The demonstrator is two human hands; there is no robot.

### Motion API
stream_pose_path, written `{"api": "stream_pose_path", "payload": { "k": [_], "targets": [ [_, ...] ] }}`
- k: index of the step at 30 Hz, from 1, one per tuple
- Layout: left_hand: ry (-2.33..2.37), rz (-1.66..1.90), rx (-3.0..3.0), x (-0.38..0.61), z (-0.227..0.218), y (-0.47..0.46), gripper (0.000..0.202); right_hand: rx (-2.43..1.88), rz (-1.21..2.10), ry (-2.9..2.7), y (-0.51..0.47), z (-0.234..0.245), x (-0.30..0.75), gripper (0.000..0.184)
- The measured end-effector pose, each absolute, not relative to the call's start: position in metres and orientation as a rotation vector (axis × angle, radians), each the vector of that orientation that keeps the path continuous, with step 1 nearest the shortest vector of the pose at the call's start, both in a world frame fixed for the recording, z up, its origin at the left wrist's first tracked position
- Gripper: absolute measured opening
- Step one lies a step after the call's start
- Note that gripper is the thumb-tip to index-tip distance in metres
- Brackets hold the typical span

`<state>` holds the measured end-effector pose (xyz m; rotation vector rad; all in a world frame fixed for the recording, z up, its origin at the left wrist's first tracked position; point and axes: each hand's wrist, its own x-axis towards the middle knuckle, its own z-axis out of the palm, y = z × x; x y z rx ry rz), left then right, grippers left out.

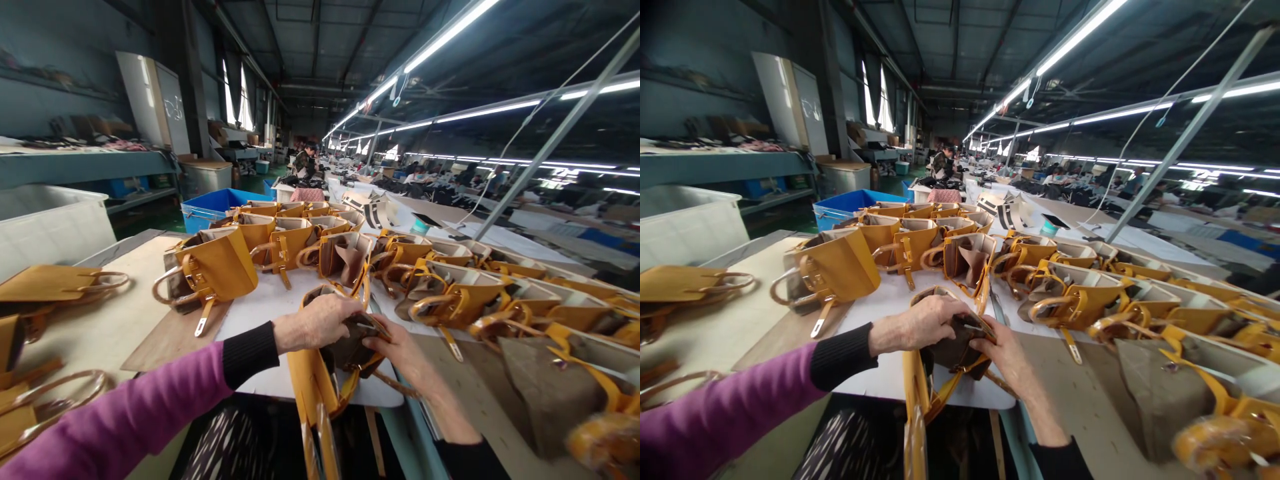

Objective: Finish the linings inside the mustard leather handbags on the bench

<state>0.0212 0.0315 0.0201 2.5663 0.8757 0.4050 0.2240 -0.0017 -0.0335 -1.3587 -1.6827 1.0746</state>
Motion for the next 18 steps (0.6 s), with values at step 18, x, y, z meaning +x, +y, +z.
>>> {"api": "stream_pose_path", "payload": {
  "k": [18],
  "targets": [
    [0.886, 0.172, 2.857, 0.021, 0.025, 0.020, 0.038, -1.420, 0.965, -1.643, -0.009, -0.039, 0.220, 0.027]
  ]
}}
